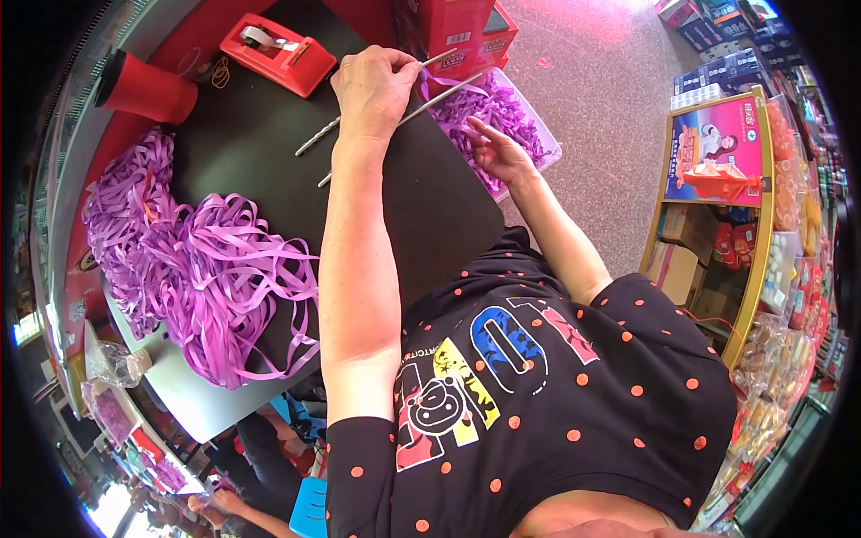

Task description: Braiding purple ribbons around two metal rods at a workbench.

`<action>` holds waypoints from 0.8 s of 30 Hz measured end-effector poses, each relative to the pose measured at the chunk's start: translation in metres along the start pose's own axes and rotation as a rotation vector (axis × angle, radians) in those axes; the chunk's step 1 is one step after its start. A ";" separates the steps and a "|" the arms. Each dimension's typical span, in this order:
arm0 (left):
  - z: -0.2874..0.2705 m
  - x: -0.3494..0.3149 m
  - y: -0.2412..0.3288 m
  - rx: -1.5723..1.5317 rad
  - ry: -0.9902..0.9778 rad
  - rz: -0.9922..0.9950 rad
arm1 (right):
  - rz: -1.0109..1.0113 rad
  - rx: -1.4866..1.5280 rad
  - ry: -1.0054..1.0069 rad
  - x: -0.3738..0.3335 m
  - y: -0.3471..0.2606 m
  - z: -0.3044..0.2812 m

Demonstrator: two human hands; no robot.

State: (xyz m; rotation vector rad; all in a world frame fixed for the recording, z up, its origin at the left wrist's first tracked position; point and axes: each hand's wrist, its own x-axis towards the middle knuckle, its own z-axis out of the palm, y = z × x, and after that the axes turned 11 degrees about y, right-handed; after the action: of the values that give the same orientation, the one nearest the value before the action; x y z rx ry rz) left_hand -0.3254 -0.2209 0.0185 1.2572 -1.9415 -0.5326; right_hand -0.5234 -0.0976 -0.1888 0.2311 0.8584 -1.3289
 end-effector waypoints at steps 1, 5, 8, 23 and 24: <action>0.000 0.000 -0.003 -0.006 0.007 -0.003 | -0.066 0.006 0.079 0.003 0.001 0.002; 0.000 -0.001 -0.008 0.012 0.021 0.022 | -0.099 -0.133 0.374 0.019 0.000 -0.011; 0.006 0.003 0.001 0.024 0.020 0.081 | -0.271 -0.226 0.359 0.047 -0.009 -0.042; 0.001 0.000 -0.009 0.032 0.025 0.044 | -0.405 -0.822 0.401 0.023 -0.007 0.008; 0.001 0.000 -0.010 0.032 0.025 0.045 | -0.440 -0.929 0.432 0.027 -0.004 -0.001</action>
State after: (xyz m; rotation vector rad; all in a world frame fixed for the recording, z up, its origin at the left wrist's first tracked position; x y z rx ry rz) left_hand -0.3203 -0.2249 0.0112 1.2311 -1.9602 -0.4626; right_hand -0.5282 -0.1186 -0.2065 -0.4419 1.8775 -1.1469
